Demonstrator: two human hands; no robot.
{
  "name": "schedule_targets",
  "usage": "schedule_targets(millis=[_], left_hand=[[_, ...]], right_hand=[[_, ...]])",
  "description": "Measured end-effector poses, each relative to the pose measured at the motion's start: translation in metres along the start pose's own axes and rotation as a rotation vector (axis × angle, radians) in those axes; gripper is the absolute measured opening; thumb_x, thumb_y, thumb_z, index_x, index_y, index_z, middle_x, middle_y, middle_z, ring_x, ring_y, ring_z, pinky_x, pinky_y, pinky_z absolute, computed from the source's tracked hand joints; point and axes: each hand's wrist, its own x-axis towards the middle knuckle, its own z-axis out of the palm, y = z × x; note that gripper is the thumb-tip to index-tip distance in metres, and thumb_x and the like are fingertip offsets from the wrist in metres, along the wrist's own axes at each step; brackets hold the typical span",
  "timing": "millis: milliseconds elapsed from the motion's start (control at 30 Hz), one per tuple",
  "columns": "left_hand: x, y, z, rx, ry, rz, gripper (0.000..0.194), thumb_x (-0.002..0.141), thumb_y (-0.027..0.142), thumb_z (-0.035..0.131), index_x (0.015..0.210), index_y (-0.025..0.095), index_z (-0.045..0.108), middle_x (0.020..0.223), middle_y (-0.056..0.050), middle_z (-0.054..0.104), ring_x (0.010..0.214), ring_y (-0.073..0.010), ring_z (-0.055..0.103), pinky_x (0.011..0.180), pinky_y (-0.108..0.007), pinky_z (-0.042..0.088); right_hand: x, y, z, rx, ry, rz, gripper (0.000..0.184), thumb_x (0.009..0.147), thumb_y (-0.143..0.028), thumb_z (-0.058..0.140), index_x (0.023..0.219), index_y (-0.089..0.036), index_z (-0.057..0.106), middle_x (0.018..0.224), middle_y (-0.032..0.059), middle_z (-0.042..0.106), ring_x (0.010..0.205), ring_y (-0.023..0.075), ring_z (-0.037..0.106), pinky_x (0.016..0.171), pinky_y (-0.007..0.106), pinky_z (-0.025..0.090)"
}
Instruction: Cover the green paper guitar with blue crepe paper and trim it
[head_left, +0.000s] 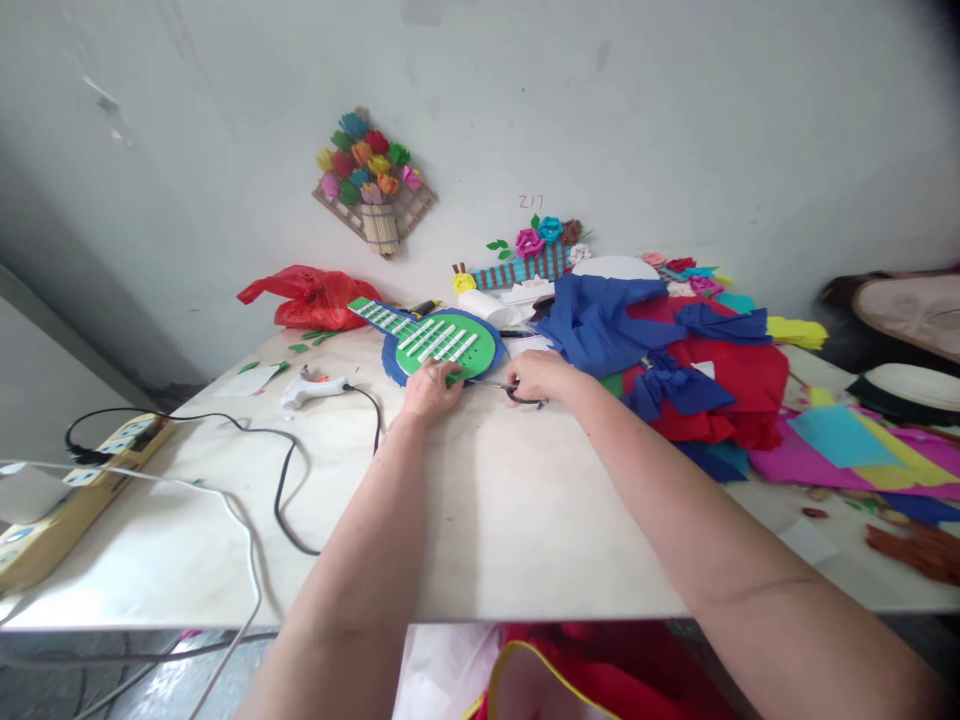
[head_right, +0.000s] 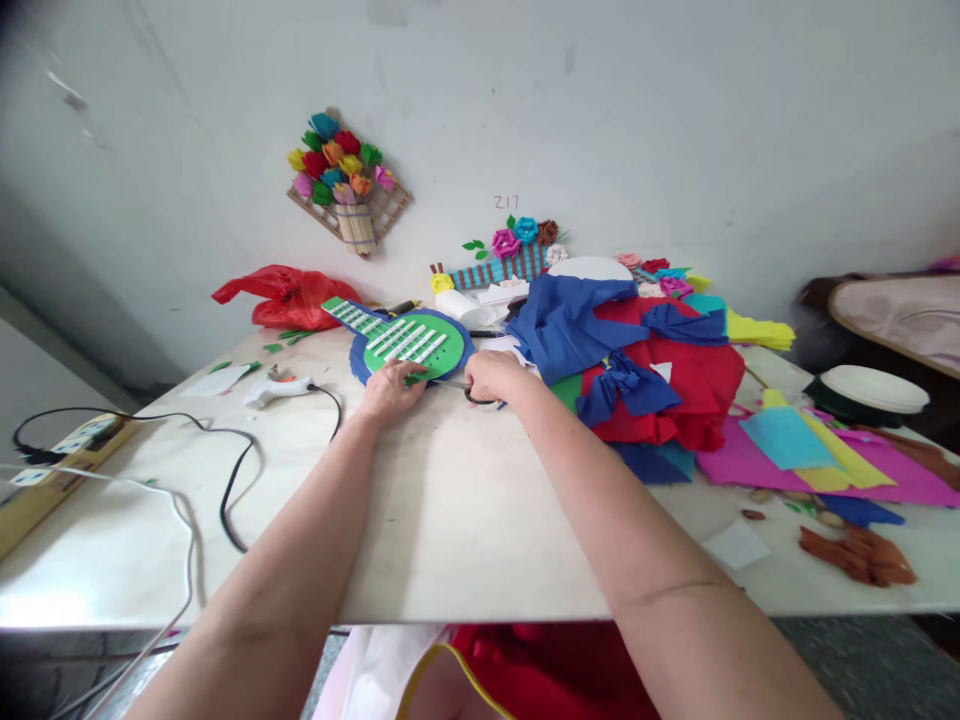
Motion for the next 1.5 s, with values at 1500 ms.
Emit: schedule_targets(millis=[1500], left_hand=[[0.005,0.000,0.018,0.021,0.091,0.135,0.015,0.072,0.013,0.056,0.079,0.018,0.068,0.089,-0.008,0.065,0.090,-0.0239,0.055,0.084,-0.036,0.047]], right_hand=[[0.001,0.026,0.012,-0.002,0.105,0.024,0.034,0.066,-0.039,0.071,0.099,-0.030,0.072,0.102,0.0030,0.071,0.097,0.0231,0.062,0.071,0.027,0.043]])
